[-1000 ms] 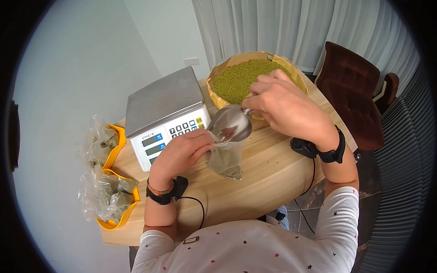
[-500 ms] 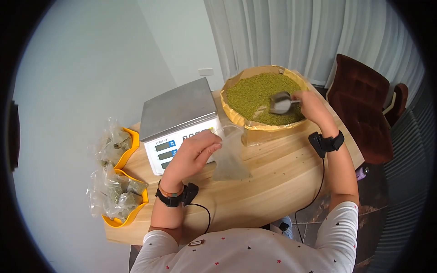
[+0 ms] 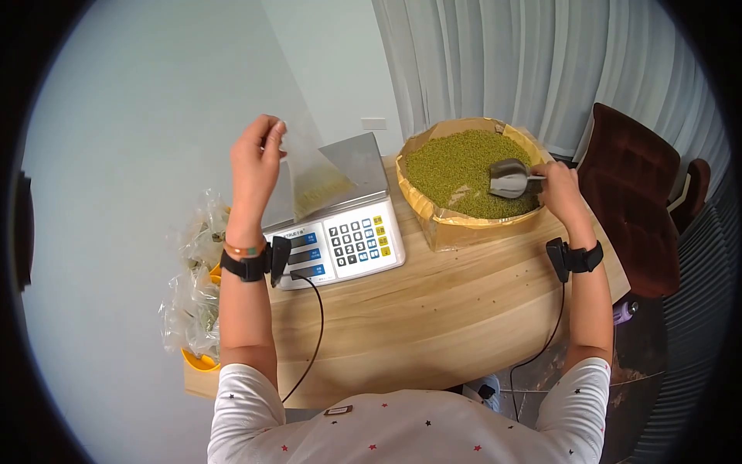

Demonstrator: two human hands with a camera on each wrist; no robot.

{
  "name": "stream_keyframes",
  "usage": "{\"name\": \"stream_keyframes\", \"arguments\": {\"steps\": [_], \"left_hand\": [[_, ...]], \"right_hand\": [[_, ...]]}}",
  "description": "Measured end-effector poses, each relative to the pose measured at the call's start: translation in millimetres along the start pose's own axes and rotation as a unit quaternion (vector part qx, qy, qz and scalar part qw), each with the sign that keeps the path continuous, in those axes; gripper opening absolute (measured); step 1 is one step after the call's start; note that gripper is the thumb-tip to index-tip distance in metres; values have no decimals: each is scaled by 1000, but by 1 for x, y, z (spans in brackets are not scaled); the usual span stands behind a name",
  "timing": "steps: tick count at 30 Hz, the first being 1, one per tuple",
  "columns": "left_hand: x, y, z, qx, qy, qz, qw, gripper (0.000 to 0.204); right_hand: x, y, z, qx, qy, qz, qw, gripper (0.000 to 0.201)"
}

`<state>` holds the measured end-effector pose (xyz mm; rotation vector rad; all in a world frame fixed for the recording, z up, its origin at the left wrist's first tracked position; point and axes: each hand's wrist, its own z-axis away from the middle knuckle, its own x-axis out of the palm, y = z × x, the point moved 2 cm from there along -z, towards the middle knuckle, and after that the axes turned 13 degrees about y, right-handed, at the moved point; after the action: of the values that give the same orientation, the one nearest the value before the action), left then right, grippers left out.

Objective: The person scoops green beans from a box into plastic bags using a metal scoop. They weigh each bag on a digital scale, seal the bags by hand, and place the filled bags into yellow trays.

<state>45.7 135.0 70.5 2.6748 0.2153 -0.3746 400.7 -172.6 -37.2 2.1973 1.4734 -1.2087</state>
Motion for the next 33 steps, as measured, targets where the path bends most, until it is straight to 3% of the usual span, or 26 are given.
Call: {"name": "stream_keyframes", "arguments": {"steps": [5,11,13,15,18,22,24,27,31,33], "left_hand": [[11,-46,-22,28,49,-57,997,16],[27,-79,-21,59,14,-82,995,18],[28,-81,-19,60,1,-97,993,19],[27,-80,-17,-47,-60,-90,993,16],[23,-78,-13,-19,-43,-127,991,23],[15,-80,-9,5,-24,-181,983,36],[8,-74,-7,-9,-4,-181,983,50],[2,-74,1,-17,23,-193,981,59],[-7,-89,21,-43,1,-199,979,66],[-7,-109,34,-73,-55,-200,975,76]], "right_hand": [[-24,3,-4,-51,69,-6,996,35],[-42,-2,-8,-101,88,-11,991,33],[-45,-8,-6,-104,75,-6,992,31],[-45,-13,-4,-153,41,27,987,29],[-28,-6,2,-191,-15,46,980,27],[-25,-2,10,-159,-47,-4,986,27],[-25,8,12,-80,-97,6,992,25],[-25,12,12,-47,-123,-17,991,24],[-37,-5,17,-58,-138,46,988,27],[-43,-17,19,-102,-75,60,990,32]]}}
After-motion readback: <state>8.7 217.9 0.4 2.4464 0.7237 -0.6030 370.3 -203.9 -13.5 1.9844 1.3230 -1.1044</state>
